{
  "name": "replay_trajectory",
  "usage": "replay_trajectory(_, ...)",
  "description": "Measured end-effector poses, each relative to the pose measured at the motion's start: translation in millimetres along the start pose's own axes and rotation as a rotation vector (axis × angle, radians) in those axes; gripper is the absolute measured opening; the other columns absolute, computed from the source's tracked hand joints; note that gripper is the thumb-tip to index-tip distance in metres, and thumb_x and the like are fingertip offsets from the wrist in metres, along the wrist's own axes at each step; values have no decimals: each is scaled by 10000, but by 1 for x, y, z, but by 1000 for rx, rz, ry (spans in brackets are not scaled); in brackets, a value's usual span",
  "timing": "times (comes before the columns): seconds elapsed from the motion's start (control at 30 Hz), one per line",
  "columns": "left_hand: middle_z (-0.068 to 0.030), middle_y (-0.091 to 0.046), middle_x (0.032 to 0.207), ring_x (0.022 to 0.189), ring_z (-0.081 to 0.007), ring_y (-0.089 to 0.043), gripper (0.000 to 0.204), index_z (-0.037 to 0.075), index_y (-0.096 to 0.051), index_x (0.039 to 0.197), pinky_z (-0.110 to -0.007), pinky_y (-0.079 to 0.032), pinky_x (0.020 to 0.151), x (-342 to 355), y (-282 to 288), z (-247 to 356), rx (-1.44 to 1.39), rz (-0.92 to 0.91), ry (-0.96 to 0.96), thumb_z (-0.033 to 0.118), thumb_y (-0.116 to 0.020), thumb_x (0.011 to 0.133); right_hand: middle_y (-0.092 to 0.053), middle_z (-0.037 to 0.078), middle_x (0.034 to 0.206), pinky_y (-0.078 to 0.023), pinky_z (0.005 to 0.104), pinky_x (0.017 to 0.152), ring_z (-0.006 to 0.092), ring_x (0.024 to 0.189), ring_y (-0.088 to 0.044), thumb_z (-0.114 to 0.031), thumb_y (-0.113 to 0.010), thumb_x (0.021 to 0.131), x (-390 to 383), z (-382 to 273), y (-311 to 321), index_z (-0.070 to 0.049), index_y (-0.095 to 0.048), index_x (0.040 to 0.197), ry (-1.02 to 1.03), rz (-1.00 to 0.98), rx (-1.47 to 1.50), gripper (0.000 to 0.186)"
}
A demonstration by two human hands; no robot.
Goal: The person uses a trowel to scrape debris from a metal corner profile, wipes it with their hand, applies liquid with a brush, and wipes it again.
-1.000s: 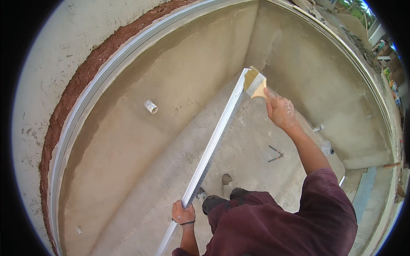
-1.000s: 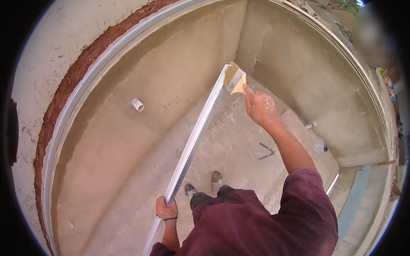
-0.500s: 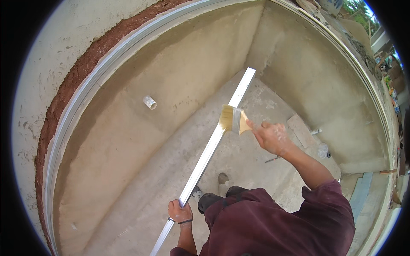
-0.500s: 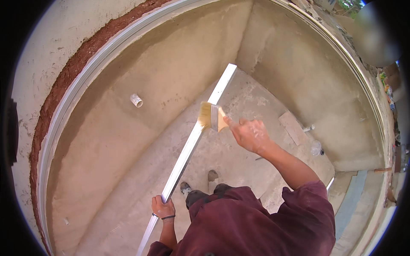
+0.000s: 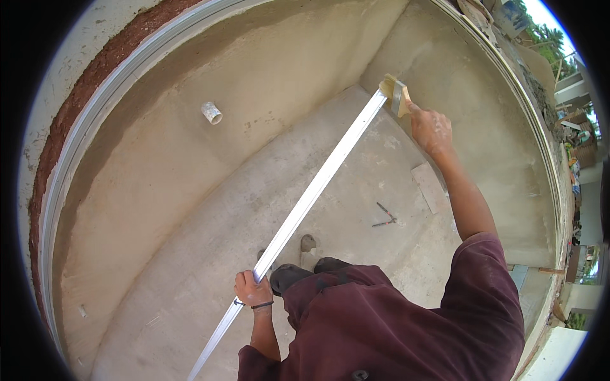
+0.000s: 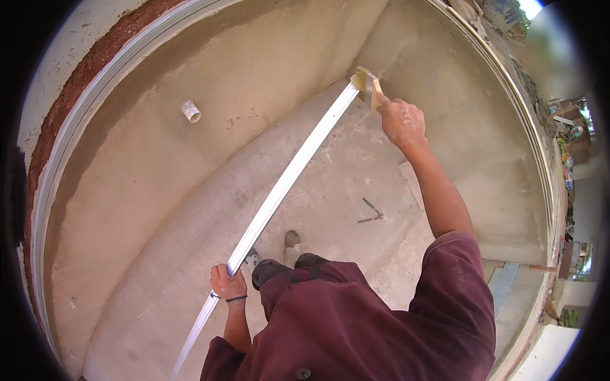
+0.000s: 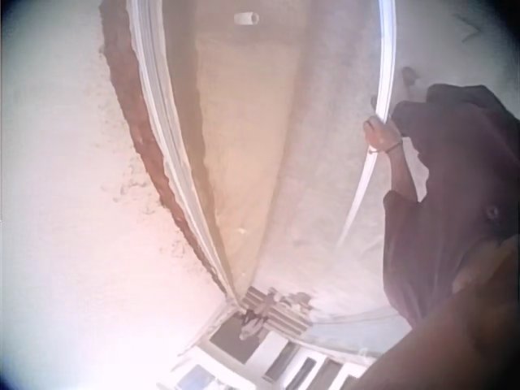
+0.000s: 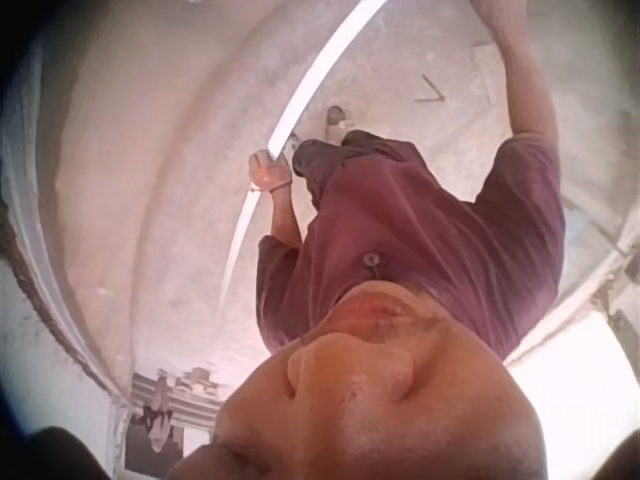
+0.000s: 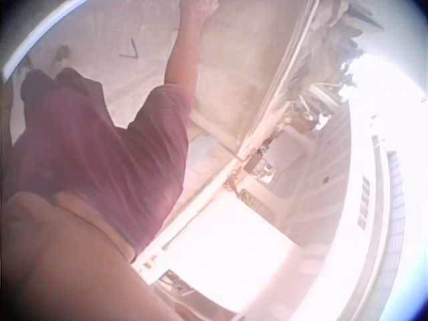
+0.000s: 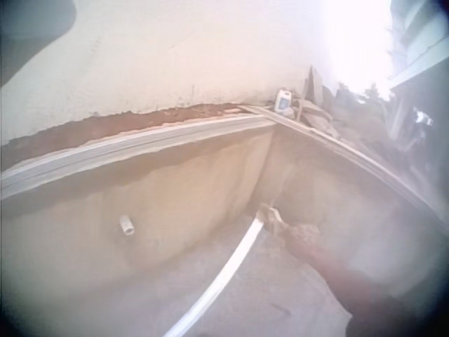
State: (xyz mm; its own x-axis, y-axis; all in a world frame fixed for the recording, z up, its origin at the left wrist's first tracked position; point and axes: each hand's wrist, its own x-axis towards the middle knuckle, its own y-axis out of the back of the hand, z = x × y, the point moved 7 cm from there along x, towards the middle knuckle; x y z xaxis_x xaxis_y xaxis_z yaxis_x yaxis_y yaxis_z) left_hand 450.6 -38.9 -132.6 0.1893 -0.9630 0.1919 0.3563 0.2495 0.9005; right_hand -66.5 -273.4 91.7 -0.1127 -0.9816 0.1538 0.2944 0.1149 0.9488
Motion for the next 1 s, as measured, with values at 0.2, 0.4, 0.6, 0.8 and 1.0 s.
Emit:
replay_trajectory(0.2,-88,-548,857,778,-337,-569,257,95,-552,816,-448,-409,680,-6,-6,0,-29,72,39,98,-768,678,-653,116,812,-563,450,644,329,695,-695,-170,-630,902,-112,-116,2,-242,-649,1373,366,-172,92,476)
replay_trajectory(0.4,-76,-543,824,801,-317,-579,219,104,-560,802,-443,-407,678,3,-7,5,-44,71,63,105,-747,689,-671,125,821,-553,498,675,351,750,-701,-224,-563,977,-26,-30,-11,-236,-653,1348,46,27,99,382)
replay_trajectory(0.6,-77,-541,826,807,-320,-583,224,104,-563,813,-442,-414,681,1,-9,8,-21,81,52,113,-750,690,-666,122,816,-558,505,664,356,716,-696,-201,-567,965,-53,-63,-14,-217,-654,1336,109,-17,74,381)
replay_trajectory(0.8,-81,-543,845,804,-331,-576,261,116,-573,825,-451,-413,672,2,-9,16,-61,-22,37,119,-774,658,-673,128,830,-560,492,649,367,712,-694,-155,-562,948,-10,1,-22,-229,-645,1344,-23,154,111,412)
replay_trajectory(1.0,-94,-530,832,777,-351,-565,312,99,-555,815,-456,-402,661,8,-11,15,-24,32,51,120,-787,608,-655,104,806,-554,490,615,350,658,-681,-174,-583,937,-111,-98,-29,-259,-647,1349,256,-162,182,426)
